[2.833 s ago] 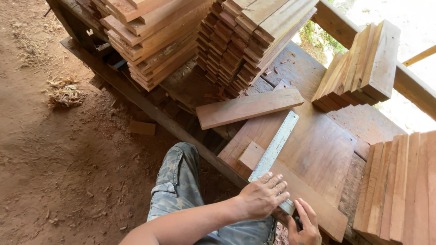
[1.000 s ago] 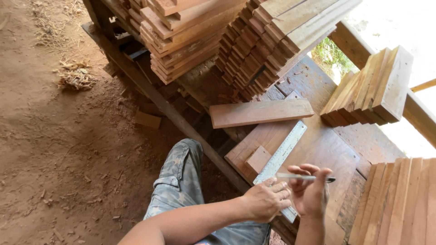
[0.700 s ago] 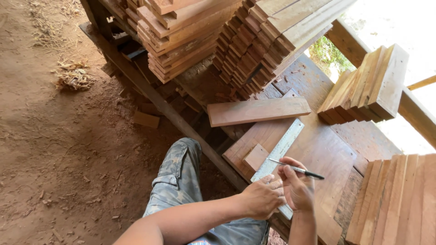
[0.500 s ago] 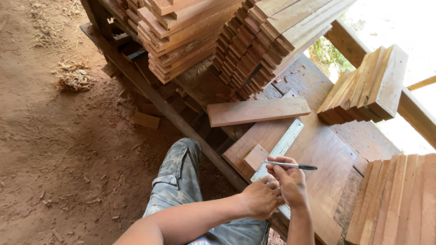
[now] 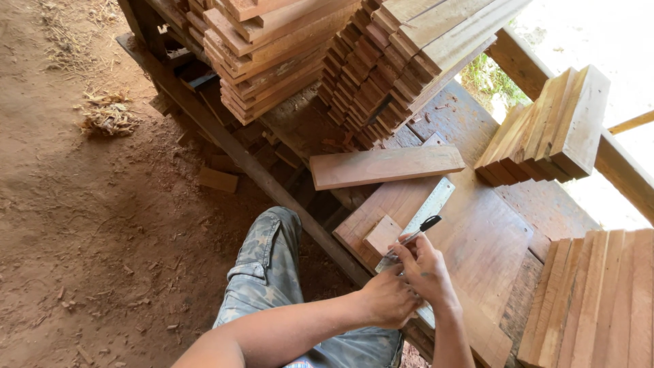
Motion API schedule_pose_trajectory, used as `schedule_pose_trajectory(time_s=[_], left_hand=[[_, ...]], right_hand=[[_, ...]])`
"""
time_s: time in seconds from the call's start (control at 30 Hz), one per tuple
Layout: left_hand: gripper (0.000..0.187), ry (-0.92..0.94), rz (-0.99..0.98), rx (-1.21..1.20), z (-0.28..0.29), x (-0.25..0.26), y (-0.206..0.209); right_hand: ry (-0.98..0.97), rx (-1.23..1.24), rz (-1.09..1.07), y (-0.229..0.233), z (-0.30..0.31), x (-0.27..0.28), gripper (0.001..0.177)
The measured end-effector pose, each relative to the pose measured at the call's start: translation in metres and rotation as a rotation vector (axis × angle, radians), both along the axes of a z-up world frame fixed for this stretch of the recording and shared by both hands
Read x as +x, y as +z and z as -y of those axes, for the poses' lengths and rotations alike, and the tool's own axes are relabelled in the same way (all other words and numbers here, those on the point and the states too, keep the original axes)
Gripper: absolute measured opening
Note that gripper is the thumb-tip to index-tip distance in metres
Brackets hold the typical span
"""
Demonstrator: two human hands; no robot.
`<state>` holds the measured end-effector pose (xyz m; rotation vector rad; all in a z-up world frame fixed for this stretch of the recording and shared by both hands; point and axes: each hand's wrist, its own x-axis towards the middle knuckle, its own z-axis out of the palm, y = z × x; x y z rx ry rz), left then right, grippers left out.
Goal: Measure and mark wood planks using an L-square and a marker.
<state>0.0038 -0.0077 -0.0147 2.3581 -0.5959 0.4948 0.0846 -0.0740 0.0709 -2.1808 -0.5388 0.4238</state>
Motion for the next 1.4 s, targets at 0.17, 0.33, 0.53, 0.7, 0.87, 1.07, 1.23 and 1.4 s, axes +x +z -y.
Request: schedule_pose_trajectory(time_s=[0.17,0.33,0.53,0.7,0.87,1.07,1.23,1.4], left_hand=[[0.012,0.002,0.028,-0.053,0.001,-0.001,-0.004],[0.018,-0.005,0.048,-0.07,0.001,0.001,-0.006],[0.019,-0.038,0.058,-0.145,0.0,-0.002,-0.004],[0.023,-0.044,0.095,-0.058,0.004,0.002,-0.015],[0.022,-0.069,0.031,-0.06,-0.007,0.0,0.007],[0.029,-0.06,-0.073,-0.032,-0.014,-0.006,0.027],[0.034,-0.114,-0.182,0.036,-0.011,-0.003,0.025],[0.022,-0.097,-0.164,-0.004,-0.012,-0.004,0.029]], right_hand=[[0.052,0.021,0.054,0.001,0.0,-0.001,0.015],[0.046,0.015,0.076,0.003,-0.002,-0.004,0.015],[0.056,-0.064,0.131,0.009,-0.005,-0.008,0.014],[0.117,-0.222,0.25,0.009,-0.007,-0.008,0.016],[0.163,-0.303,0.283,-0.007,-0.003,0.017,0.016],[0.049,-0.299,0.439,-0.016,-0.009,0.047,0.014],[0.058,-0.258,0.563,-0.021,-0.005,0.048,0.014],[-0.348,-0.097,0.19,0.012,0.042,0.005,0.021]])
